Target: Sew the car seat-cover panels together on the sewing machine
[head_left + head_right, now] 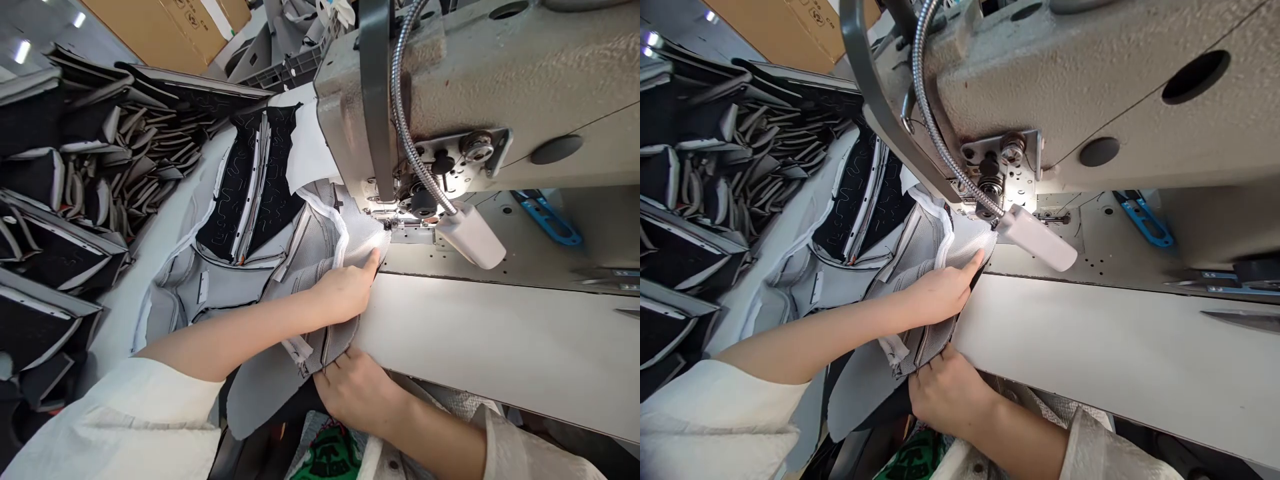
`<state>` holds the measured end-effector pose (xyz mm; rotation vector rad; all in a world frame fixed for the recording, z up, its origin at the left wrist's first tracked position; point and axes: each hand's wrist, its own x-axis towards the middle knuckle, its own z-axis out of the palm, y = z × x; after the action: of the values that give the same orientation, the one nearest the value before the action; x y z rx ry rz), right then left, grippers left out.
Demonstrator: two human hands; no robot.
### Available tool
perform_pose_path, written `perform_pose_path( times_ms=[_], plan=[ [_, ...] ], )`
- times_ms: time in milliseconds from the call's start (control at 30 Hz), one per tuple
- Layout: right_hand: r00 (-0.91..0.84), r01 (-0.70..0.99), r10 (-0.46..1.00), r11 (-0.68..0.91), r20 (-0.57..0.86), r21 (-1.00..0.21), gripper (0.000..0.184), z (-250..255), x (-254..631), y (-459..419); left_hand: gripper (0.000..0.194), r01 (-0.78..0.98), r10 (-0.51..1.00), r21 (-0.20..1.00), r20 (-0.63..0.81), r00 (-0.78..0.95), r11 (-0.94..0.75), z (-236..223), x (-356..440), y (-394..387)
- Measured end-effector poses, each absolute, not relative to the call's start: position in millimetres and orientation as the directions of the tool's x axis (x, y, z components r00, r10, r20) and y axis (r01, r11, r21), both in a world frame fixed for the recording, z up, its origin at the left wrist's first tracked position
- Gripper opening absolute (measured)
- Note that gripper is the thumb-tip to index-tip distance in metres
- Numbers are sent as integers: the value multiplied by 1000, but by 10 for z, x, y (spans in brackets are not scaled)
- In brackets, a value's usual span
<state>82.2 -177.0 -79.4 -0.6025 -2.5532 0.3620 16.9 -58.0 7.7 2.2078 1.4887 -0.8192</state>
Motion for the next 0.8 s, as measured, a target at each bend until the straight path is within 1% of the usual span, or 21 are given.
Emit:
perform_pose_path(
  times_ms=[100,167,267,333,400,467,533,600,667,700,733,800],
  plan=[
    [-750,366,479,875,456,-317,18,-779,806,-1812,67,929,744,53,-583,328,-368,43,118,-523],
    [-736,368,475,879,482,-304,18,-762,827,-1814,67,926,732,68,-591,338,-372,47,117,-490],
    [-746,372,464,885,478,-280,22,-731,935,-1773,70,920,706,53,-625,334,-387,66,169,-451],
    [-759,370,451,892,470,-259,27,-712,1057,-1719,72,922,711,24,-630,313,-385,60,223,-410],
    [-770,361,426,905,474,-227,32,-698,1203,-1650,73,925,734,-11,-612,294,-380,36,275,-357],
    [-785,344,396,918,476,-197,33,-690,1348,-1573,70,925,772,-25,-560,301,-379,16,316,-316],
    [-804,323,380,925,457,-200,34,-683,1466,-1501,68,923,797,-13,-510,324,-384,26,342,-324],
    [-827,315,387,920,407,-234,35,-677,1538,-1448,76,919,780,-4,-531,331,-394,61,346,-405],
    [-849,312,387,917,360,-250,37,-674,1564,-1426,87,906,725,-35,-614,314,-421,90,318,-540],
    [-854,313,384,918,350,-242,38,-674,1562,-1428,89,894,700,-66,-648,298,-442,91,291,-610],
    [-852,316,379,922,361,-224,38,-674,1552,-1438,88,880,691,-107,-665,282,-462,79,254,-670],
    [-828,323,369,929,423,-179,34,-671,1513,-1473,83,852,720,-196,-643,261,-485,28,163,-737]
  ],
)
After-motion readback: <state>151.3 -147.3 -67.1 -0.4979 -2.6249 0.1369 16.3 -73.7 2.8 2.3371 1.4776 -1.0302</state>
